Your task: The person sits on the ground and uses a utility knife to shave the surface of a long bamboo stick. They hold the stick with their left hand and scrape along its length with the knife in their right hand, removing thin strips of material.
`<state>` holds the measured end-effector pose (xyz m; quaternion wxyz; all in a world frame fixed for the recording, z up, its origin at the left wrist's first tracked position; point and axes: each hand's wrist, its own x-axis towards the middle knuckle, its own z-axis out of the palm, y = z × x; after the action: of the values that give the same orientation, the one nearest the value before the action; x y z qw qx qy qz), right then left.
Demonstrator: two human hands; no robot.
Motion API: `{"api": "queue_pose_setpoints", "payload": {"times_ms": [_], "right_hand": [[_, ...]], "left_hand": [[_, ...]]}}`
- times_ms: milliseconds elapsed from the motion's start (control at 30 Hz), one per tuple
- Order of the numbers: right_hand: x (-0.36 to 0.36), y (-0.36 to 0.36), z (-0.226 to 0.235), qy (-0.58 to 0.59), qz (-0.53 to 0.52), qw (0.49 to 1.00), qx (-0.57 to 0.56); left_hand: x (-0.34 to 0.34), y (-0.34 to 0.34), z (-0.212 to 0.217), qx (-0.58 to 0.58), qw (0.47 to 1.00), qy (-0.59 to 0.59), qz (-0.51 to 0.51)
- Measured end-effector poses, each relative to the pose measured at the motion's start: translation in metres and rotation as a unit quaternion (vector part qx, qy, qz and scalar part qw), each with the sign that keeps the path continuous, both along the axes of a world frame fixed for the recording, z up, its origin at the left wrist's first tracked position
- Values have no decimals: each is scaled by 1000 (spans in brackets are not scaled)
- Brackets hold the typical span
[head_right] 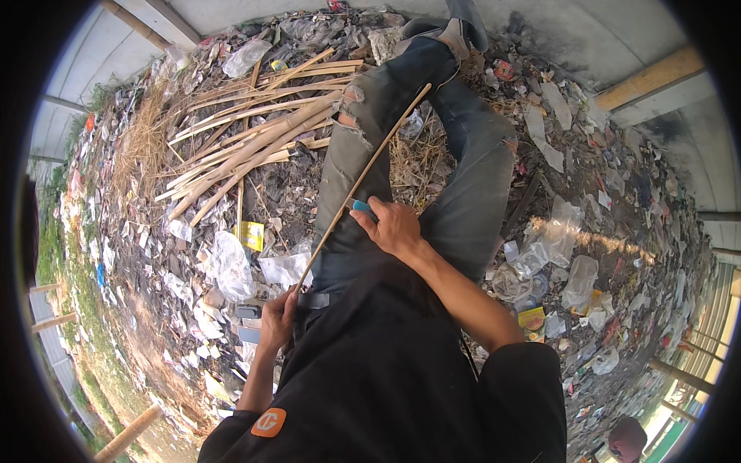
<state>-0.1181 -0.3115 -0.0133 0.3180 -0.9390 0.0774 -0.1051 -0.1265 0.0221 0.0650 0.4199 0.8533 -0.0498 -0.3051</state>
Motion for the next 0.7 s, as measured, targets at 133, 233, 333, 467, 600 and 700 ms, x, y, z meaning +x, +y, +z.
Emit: {"api": "queue_pose_setpoints", "payload": {"times_ms": [133, 233, 333, 467, 600, 700], "right_hand": [[-2, -1, 5, -32, 17, 999, 9], [0, 5, 17, 77, 44, 996, 7], [19, -10, 14, 138, -3, 990, 13], [44, -93, -4, 63, -241, 965, 81], [40, -137, 30, -56, -274, 952, 123], [26, -97, 58, -14, -167, 977, 133]], "left_hand": [[9, 4, -5, 35, 999, 17, -15], [10, 3, -11, 32, 999, -26, -19], [12, 1, -10, 21, 998, -60, -22], [14, 20, -7, 48, 997, -52, -41], [11, 62, -14, 29, 999, -6, -32], [14, 51, -18, 20, 999, 8, -25]]}}
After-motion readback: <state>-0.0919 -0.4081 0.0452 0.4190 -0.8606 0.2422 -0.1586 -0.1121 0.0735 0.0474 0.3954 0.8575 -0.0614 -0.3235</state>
